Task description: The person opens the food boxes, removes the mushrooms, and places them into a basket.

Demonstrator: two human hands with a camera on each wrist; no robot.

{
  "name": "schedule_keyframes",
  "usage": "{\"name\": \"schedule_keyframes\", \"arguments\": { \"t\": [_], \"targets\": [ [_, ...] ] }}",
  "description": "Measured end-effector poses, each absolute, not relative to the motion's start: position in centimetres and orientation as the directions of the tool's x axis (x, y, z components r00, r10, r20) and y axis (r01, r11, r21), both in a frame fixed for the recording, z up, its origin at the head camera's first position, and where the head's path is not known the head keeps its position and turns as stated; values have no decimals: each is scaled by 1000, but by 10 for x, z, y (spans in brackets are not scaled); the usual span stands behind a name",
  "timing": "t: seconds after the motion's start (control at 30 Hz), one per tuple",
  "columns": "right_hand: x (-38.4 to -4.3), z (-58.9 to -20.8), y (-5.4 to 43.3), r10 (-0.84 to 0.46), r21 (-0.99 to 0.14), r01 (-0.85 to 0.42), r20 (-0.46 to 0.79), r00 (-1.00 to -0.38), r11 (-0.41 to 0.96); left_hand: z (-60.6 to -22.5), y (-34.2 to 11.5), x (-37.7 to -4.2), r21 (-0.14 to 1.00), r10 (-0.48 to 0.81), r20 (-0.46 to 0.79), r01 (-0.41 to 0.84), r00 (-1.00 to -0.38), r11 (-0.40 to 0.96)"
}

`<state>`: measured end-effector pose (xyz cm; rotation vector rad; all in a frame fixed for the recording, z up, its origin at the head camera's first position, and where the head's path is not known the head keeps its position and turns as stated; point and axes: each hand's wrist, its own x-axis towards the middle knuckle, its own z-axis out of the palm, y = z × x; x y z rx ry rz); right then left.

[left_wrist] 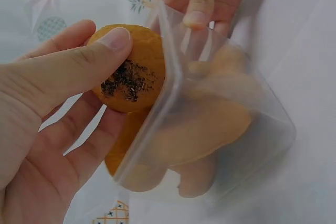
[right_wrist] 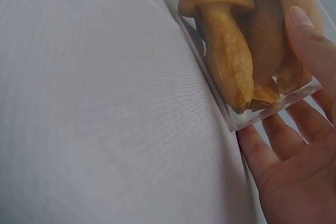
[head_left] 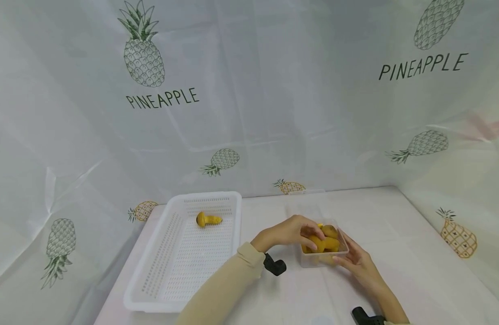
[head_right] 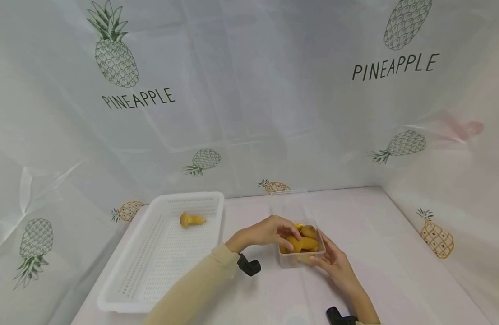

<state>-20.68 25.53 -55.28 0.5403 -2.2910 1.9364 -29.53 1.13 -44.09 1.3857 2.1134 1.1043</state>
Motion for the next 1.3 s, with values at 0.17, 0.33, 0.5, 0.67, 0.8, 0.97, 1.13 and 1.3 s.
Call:
{"name": "schedule_keyframes", "arguments": {
  "t": [0.17, 0.33, 0.5, 0.67, 0.8, 0.97, 1.13, 1.3],
  "targets": [
    [-206, -552, 253, -222, -932, -343, 312, -924, 115, -431, 5, -297, 814, 874, 123, 552, -470, 182],
    [-206, -553, 252, -217, -930, -350, 321, -922, 109, -421, -4, -299, 860, 852, 138, 487, -505, 149],
    [-207, -554, 252, -223, -926, -366, 339, -914, 93, -408, -14, -301, 886, 819, 177, 451, -546, 109],
    [-208, -554, 253, -229, -928, -362, 334, -914, 92, -395, -30, -301, 905, 768, 181, 411, -614, 115],
    [-208, -554, 252, -225, -925, -365, 336, -915, 103, -388, -47, -301, 914, 735, 200, 393, -648, 97],
    [-206, -552, 251, -217, -925, -364, 335, -917, 109, -382, -72, -302, 916, 696, 223, 390, -682, 89],
    [-204, -550, 251, -212, -920, -377, 348, -913, 111, -374, -100, -302, 912, 648, 210, 385, -732, 139],
    [-205, -550, 252, -212, -922, -371, 342, -915, 111, -364, -129, -295, 907, 591, 199, 376, -781, 191]
  ]
}}
